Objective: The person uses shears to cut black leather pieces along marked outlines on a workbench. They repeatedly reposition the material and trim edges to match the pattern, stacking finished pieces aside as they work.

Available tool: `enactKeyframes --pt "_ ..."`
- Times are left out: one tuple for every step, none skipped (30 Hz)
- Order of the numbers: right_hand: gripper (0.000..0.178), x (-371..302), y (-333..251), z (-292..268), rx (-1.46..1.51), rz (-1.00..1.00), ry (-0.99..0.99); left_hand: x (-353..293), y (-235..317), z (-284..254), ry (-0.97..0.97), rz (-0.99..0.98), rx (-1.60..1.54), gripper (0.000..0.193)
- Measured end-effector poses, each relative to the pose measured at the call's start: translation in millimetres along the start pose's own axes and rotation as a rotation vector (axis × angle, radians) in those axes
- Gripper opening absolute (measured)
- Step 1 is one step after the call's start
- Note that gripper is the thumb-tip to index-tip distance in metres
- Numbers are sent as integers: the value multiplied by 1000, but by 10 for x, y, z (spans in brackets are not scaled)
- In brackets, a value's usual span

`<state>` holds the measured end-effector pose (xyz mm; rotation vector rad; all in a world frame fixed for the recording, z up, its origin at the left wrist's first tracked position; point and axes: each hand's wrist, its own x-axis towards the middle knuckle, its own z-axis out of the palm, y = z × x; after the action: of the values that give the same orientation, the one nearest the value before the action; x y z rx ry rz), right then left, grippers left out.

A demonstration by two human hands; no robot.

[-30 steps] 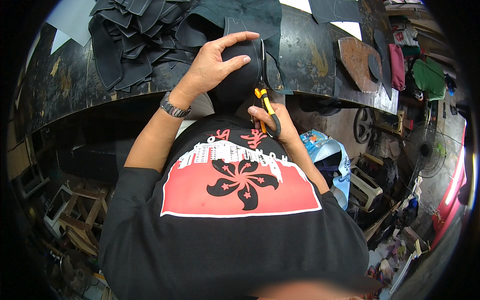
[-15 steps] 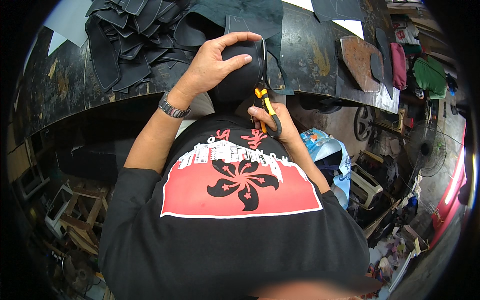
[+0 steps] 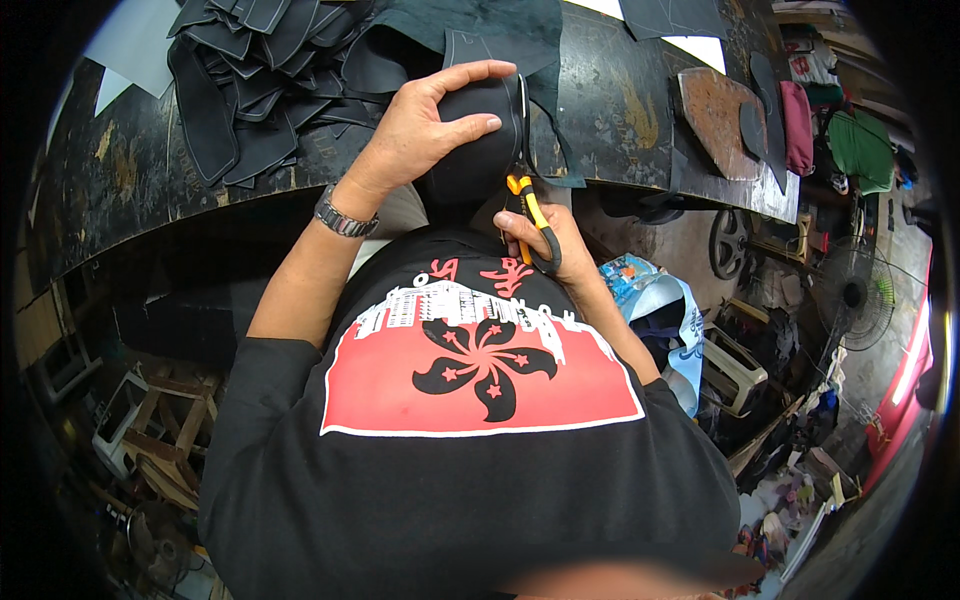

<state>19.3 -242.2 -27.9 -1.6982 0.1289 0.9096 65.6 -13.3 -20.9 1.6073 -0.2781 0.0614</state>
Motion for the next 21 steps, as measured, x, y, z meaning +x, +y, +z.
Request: enactKeyframes --pt "40 -4 -7 5 6 -9 -3 0 -2 4 17 6 -1 51" --pt "40 -12 -18 9 13 -5 1 -1 -1 8 37 14 0 53" --pt "39 -26 -35 2 19 -30 -22 -2 4 15 56 16 11 55" --pt "38 -45 -57 -14 26 -42 -38 -7 18 21 78 12 -20 56" --pt "37 -63 -78 -28 55 -76 -65 -16 38 30 98 3 -43 56" --pt "36 -73 -96 -31 41 -61 -63 -25 62 41 118 -5 -65 57" --pt "35 -79 -112 -32 50 -66 -74 -33 90 50 135 6 -57 58" --pt "35 -85 -123 -33 75 -81 -93 -51 123 65 153 17 -48 59" --pt "34 -92 -130 -33 58 -82 -90 -71 157 78 171 22 -37 60" --pt "34 -100 -133 -37 57 -92 -95 -91 191 85 176 48 -10 60" --pt "34 -110 -133 -42 61 -100 -98 -116 223 90 181 69 21 61" --pt "34 -125 -133 -55 42 -97 -99 -129 249 87 186 90 52 61" --pt "35 -143 -134 -75 28 -93 -98 -133 269 73 164 125 121 61" --pt "35 -152 -136 -92 28 -102 -105 -142 289 55 142 160 192 62" --pt "36 -153 -138 -103 0 -95 -102 -145 304 32 120 197 264 62" --pt "36 -153 -140 -111 -13 -100 -107 -146 316 17 111 139 159 60" --pt "36 -149 -142 -116 -13 -106 -112 -148 326 6 102 81 55 58" --pt "37 -146 -143 -118 -18 -109 -115 -143 335 -9 84 36 -34 57" --pt "37 -143 -142 -115 -10 -113 -120 -134 342 -25 95 -22 -156 55" --pt "37 -140 -142 -112 -1 -116 -125 -124 350 -40 98 -68 -263 54" --pt "38 -137 -142 -111 4 -118 -133 -119 359 -51 111 -132 -363 52"
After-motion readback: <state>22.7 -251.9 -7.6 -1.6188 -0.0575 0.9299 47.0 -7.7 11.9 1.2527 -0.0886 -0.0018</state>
